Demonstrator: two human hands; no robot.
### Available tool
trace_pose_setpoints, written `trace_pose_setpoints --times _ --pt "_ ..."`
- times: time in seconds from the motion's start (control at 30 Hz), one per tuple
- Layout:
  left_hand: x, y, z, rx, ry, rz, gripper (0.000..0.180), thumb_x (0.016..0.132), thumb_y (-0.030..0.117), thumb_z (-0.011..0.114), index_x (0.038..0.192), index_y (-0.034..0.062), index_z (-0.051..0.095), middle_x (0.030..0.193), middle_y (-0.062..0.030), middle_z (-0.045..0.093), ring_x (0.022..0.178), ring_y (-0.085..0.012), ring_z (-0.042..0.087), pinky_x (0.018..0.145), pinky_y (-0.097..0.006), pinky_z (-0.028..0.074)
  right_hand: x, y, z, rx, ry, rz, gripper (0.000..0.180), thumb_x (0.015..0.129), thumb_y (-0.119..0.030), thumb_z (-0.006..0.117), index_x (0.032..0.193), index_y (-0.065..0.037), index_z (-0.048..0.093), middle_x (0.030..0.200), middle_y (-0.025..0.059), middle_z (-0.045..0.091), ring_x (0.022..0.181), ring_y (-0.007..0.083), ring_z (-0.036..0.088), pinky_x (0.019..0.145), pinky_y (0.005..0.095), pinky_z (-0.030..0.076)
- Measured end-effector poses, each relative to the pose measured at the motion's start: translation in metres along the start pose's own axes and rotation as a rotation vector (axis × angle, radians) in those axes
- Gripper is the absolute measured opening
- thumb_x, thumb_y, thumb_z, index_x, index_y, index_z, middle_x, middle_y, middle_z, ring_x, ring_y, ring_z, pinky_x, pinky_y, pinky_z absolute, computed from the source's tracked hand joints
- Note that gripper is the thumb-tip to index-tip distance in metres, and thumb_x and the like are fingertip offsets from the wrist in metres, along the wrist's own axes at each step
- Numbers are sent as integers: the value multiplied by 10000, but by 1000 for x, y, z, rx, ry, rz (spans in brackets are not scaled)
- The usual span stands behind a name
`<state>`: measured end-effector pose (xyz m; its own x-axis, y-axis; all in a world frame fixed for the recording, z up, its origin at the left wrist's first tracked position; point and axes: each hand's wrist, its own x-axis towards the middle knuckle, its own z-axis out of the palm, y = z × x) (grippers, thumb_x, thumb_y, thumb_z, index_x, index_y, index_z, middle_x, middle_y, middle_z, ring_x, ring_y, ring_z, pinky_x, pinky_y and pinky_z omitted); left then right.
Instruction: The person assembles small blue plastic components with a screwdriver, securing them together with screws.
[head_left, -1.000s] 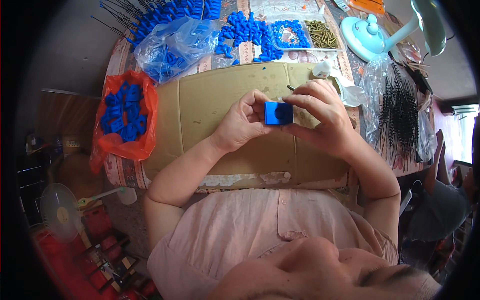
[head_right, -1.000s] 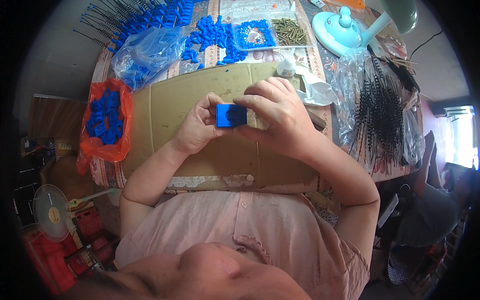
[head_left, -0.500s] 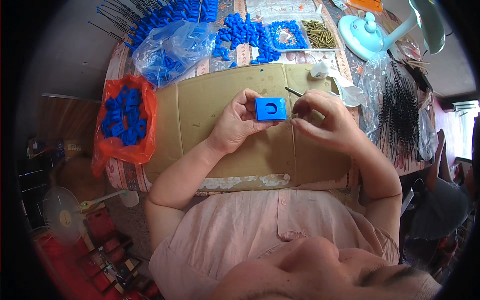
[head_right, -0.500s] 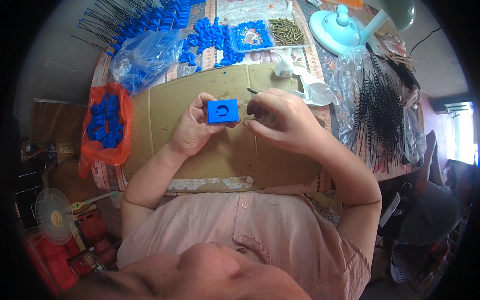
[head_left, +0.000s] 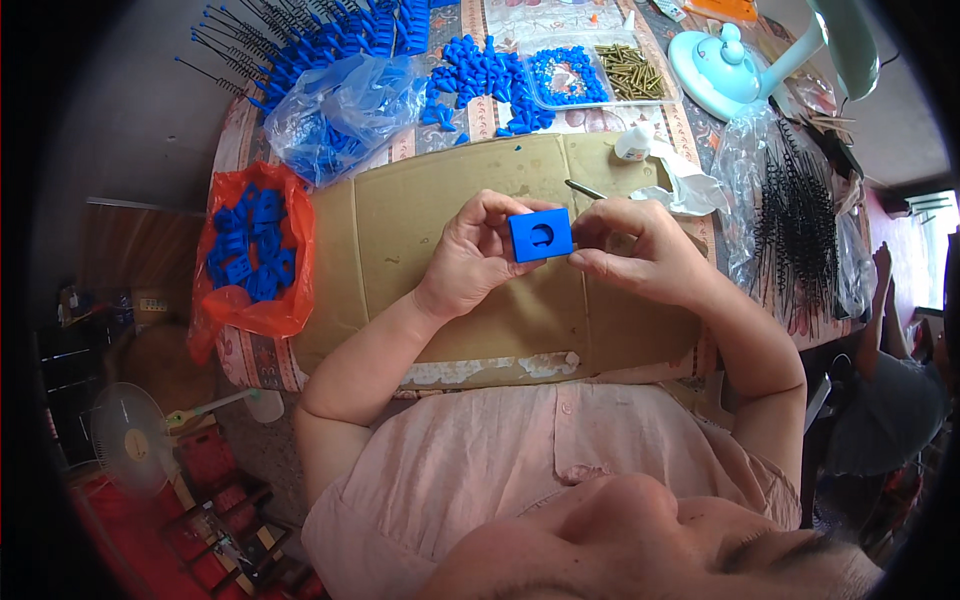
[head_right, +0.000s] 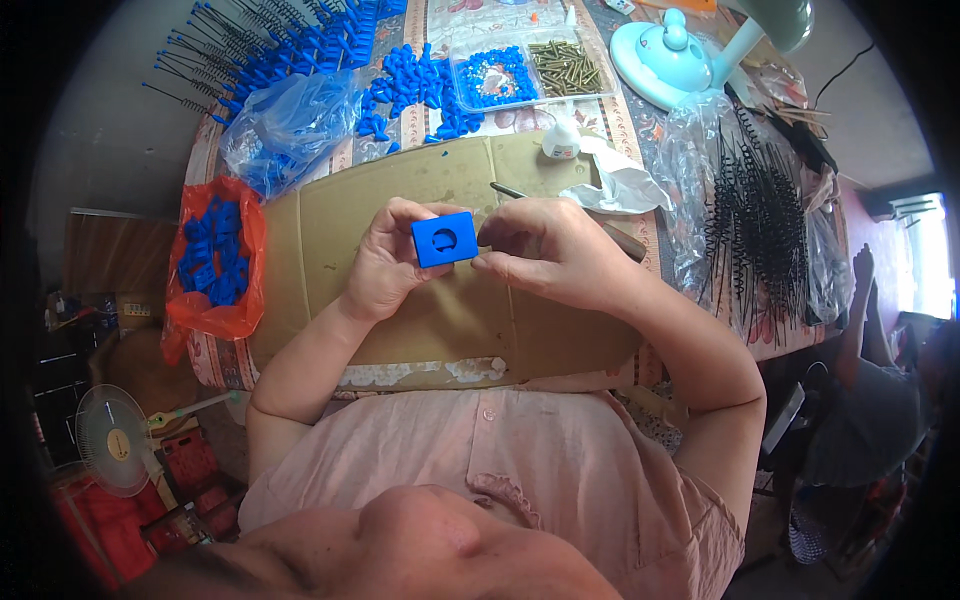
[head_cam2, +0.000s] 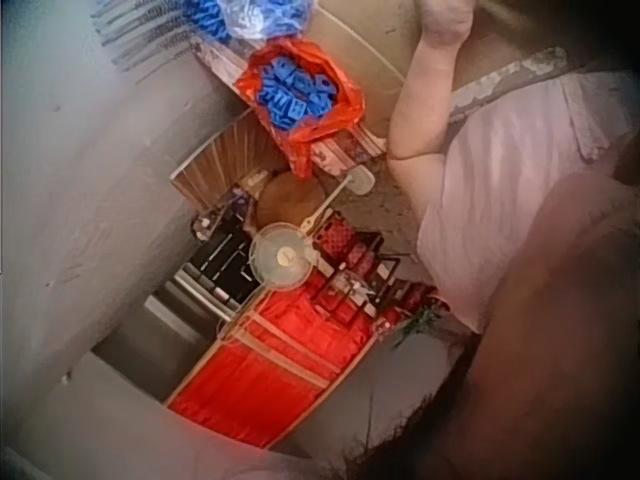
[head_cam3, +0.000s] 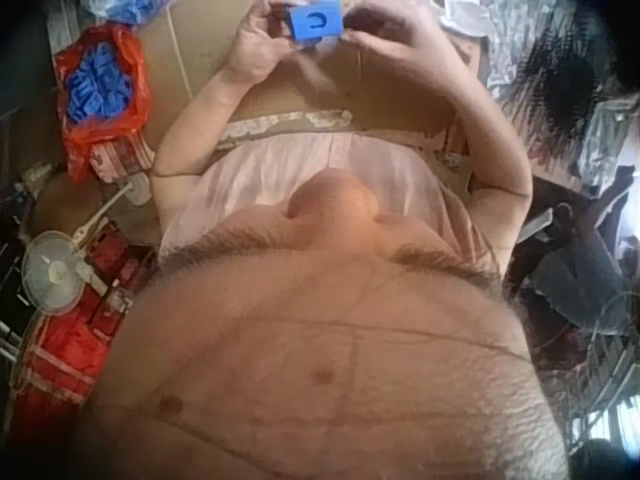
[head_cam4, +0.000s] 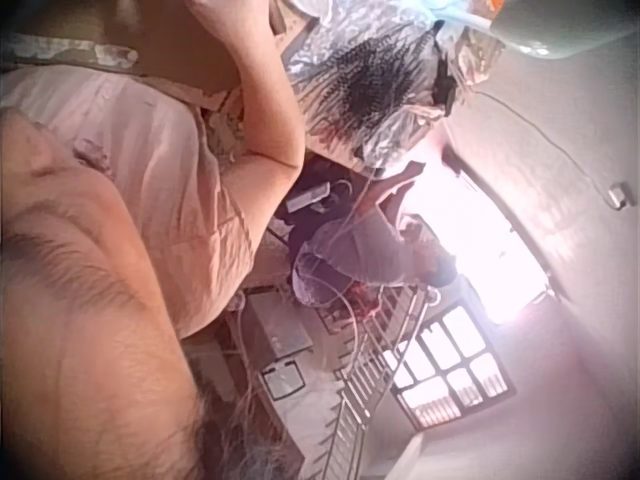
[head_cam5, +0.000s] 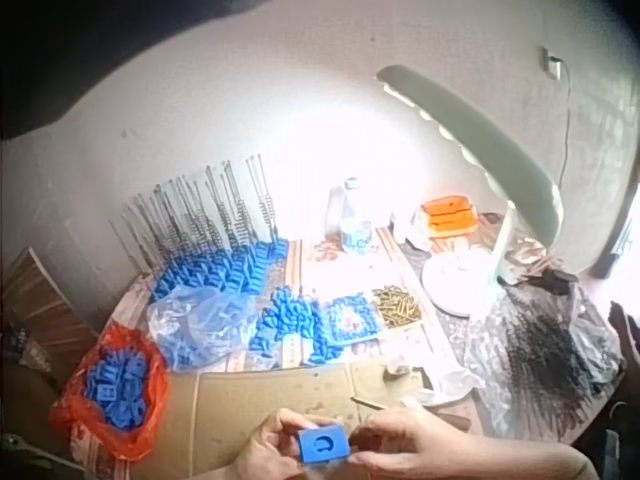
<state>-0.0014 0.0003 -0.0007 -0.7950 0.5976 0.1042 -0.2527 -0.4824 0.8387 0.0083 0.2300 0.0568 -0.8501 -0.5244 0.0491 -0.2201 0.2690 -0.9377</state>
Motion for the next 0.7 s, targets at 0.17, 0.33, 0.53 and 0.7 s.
trace_pose_setpoints --times 0.17,0.33,0.53,0.7 --pt "0 2 10 108 45 31 412 759 -118 646 1055 130 502 1215 -131 530 1041 -173 567 773 -266 529 -1 2 8 326 43 28 193 849 -115 663 952 36 604 833 32 643 749 79 572 666 252 471" --pt "0 0 10 154 20 67 404 758 -129 642 1046 116 499 1210 -135 518 1046 -192 568 811 -288 529 0 8 12 453 -13 161 182 873 -111 643 962 40 591 825 11 614 750 57 558 646 228 456" --pt "-2 -3 9 256 -12 136 403 745 -155 636 1034 91 501 1171 -135 533 1053 -214 571 856 -333 528 3 11 13 624 -82 220 133 875 -110 640 883 13 589 767 13 604 680 61 557 598 219 441" --pt "-2 -3 11 217 -24 121 388 748 -158 629 1029 79 506 1152 -134 546 1063 -228 570 888 -362 520 3 16 13 672 -98 230 125 873 -107 642 859 4 584 759 20 612 662 71 569 594 219 447"
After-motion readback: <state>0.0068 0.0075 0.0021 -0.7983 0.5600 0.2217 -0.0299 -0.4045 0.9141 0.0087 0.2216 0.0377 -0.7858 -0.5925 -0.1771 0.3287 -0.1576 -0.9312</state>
